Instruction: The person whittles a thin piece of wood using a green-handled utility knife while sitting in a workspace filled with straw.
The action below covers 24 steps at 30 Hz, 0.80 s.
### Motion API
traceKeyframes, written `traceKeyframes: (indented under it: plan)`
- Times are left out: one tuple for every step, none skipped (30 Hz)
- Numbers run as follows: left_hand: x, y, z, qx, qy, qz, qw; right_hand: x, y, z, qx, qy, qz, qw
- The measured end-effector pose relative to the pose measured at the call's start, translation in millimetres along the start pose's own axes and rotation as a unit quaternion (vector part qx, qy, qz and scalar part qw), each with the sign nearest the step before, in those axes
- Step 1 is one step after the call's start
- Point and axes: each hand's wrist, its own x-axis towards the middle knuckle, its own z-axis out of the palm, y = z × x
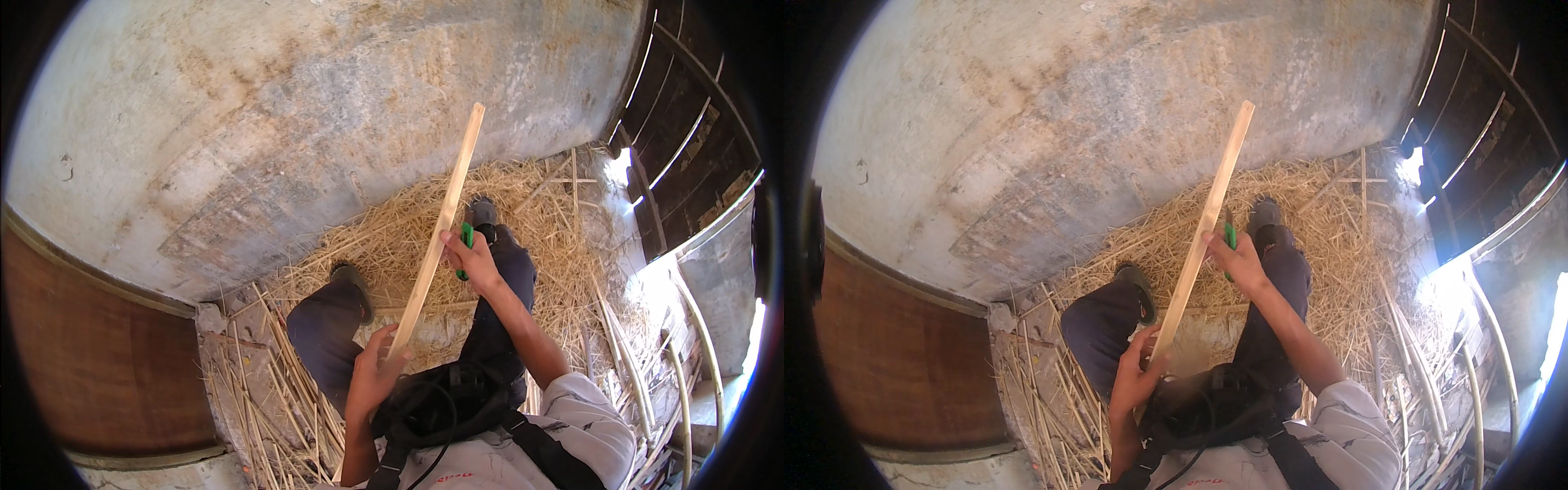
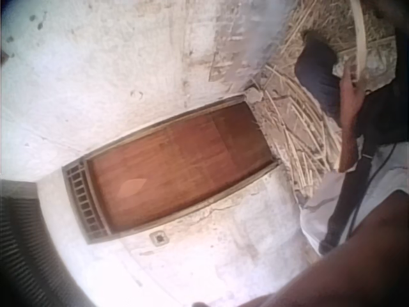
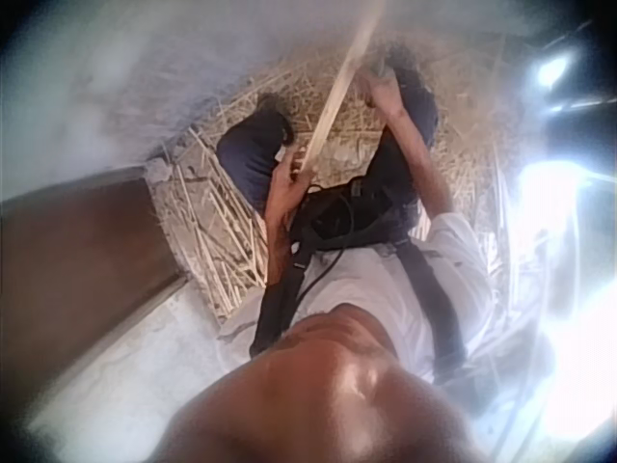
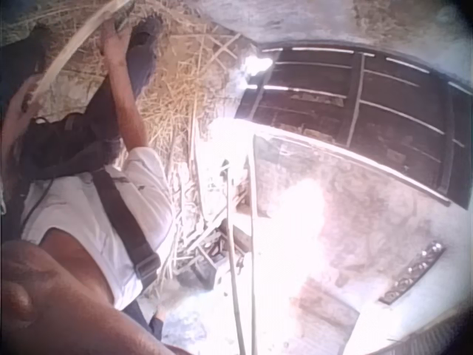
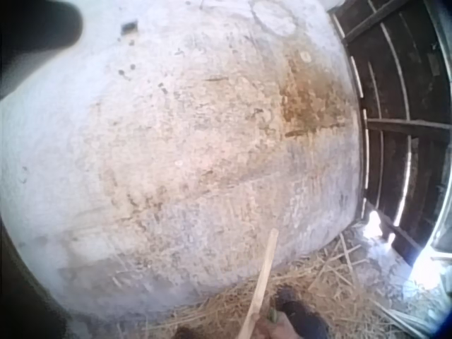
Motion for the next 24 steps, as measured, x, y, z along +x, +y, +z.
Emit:
traceKeyframes:
  plan:
    - [-0.5, -3.6, -1.0, 0.002, -0.009, 0.0, 1.0, 0.7, -0.3, -1.9, 0.02, 0.018, -0.002, 1.0]
    - [-2.1, -10.9, -3.6, 0.005, -0.017, -0.001, 1.0, 1.5, -0.5, -4.1, 0.039, 0.036, -0.004, 0.999]
    - [-4.2, -15.5, -6.7, 0.007, -0.027, -0.001, 1.0, 3.4, 1.2, -8.8, 0.042, 0.051, -0.007, 0.998]
    - [-6.8, -17.7, -11.3, 0.01, -0.052, -0.007, 0.999, 6.1, 4.2, -14.4, 0.046, 0.066, -0.011, 0.997]
    - [-9.2, -19.5, -16.7, 0.013, -0.077, -0.012, 0.997, 8.1, 6.6, -18.5, 0.049, 0.081, -0.015, 0.995]
    - [-12.0, -21.7, -21.6, 0.017, -0.1, -0.018, 0.995, 8.3, 4.9, -17.9, 0.059, 0.089, -0.015, 0.994]
    - [-14.3, -23.8, -24.5, 0.025, -0.113, -0.018, 0.993, 8.1, 4.0, -16.9, 0.065, 0.11, -0.017, 0.992]
    - [-16.1, -26.1, -26.7, 0.032, -0.125, -0.019, 0.991, 7.8, 3.4, -15.8, 0.072, 0.131, -0.02, 0.989]
    - [-18.9, -29.0, -29.5, 0.04, -0.137, -0.019, 0.99, 7.3, 2.0, -14.3, 0.078, 0.151, -0.022, 0.985]
    - [-22.2, -39.7, -32.2, 0.021, -0.144, -0.023, 0.989, 6.9, -1.8, -14.2, 0.101, 0.152, -0.027, 0.983]
    - [-25.0, -56.8, -34.3, 0.001, -0.151, -0.027, 0.988, 8.3, -1.7, -15.2, 0.111, 0.158, -0.041, 0.98]
    - [-24.0, -59.5, -35.1, -0.019, -0.159, -0.031, 0.987, 10.3, -2.2, -17.4, 0.12, 0.165, -0.055, 0.977]
    - [-24.7, -61.0, -36.6, -0.031, -0.162, -0.043, 0.985, 11.8, -2.6, -18.5, 0.128, 0.172, -0.07, 0.974]
    - [-26.1, -61.4, -38.2, -0.043, -0.165, -0.056, 0.984, 12.8, -2.5, -18.3, 0.127, 0.2, -0.069, 0.969]
    - [-26.5, -58.3, -39.3, -0.055, -0.167, -0.068, 0.982, 13.3, -4.2, -18.3, 0.125, 0.207, -0.068, 0.968]
    - [-25.9, -55.9, -40.5, -0.053, -0.183, -0.087, 0.978, 13.6, -5.8, -18.5, 0.123, 0.214, -0.067, 0.967]
    - [-25.0, -53.4, -41.8, -0.051, -0.198, -0.106, 0.973, 13.6, -6.9, -18.8, 0.121, 0.221, -0.066, 0.965]
    - [-24.6, -51.1, -42.2, -0.049, -0.213, -0.124, 0.968, 14.2, -5.7, -20.5, 0.128, 0.211, -0.064, 0.967]
    - [-25.2, -48.1, -41.4, -0.041, -0.197, -0.122, 0.972, 15.4, -2.4, -23.2, 0.134, 0.201, -0.061, 0.968]
    - [-26.2, -45.0, -39.7, -0.033, -0.182, -0.119, 0.976, 16.6, 0.5, -25.1, 0.141, 0.191, -0.059, 0.97]
    - [-27.1, -43.2, -39.0, -0.025, -0.166, -0.116, 0.979, 17.2, 1.5, -25.5, 0.145, 0.18, -0.057, 0.971]
    - [-27.0, -44.5, -39.2, -0.013, -0.144, -0.086, 0.986, 17.8, 2.5, -25.8, 0.15, 0.169, -0.055, 0.973]
    - [-26.5, -47.1, -39.6, -0.001, -0.121, -0.056, 0.991, 18.0, 3.6, -26.2, 0.154, 0.158, -0.053, 0.974]
    - [-25.3, -44.3, -39.2, 0.01, -0.098, -0.026, 0.995, 16.8, 2.6, -24.5, 0.148, 0.153, -0.049, 0.976]
